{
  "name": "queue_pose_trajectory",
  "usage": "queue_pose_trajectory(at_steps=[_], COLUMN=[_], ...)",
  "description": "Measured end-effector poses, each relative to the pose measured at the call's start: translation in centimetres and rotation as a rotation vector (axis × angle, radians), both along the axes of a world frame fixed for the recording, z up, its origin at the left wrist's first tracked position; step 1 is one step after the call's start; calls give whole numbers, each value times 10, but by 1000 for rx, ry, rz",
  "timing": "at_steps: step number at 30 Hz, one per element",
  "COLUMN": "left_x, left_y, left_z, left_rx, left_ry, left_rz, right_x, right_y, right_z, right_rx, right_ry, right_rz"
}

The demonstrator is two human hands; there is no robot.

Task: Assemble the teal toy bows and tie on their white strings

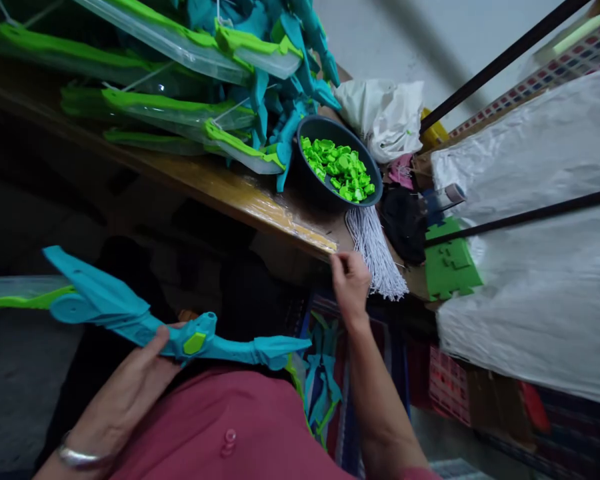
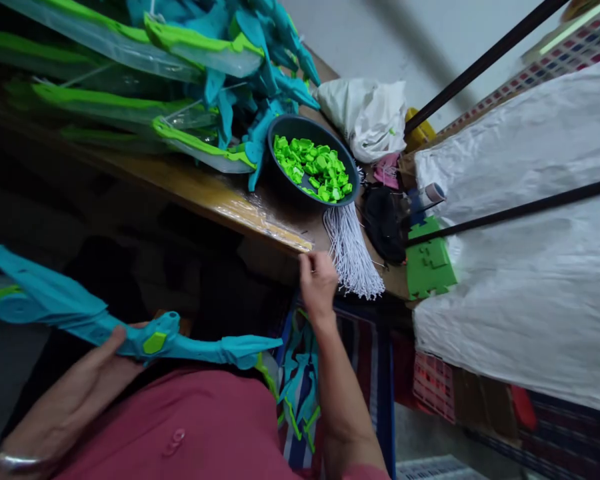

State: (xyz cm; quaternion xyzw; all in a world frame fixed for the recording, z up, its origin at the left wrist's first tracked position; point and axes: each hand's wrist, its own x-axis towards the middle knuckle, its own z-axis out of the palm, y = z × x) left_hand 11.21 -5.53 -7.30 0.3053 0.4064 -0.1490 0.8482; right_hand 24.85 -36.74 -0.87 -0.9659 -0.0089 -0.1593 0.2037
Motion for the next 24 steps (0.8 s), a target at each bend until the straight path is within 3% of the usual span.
queue_pose_trajectory(at_steps=[3,5,11,15,18,21,24], left_x=[8,12,17,15,8,2,-2], left_y=[6,6,5,12,15,16,17], left_z=[-7,-9,6,6,5,3,2], left_rx=[-15,46,-9,12,21,34,40], left_ry=[169,201,-361,-413,-430,-446,-461], left_rz=[168,299,286,246,310,399,394], right_x=[28,39,53,64,67,57,32], right_y=[-48,-62,-61,-65,-69,-68,-50], right_z=[2,-1,9,19,24,30,39], right_rx=[-138,-206,-268,-202,-116,-17,116], right_ry=[-3,51,245,338,365,321,204], right_rz=[-225,-300,-353,-357,-398,-449,-445])
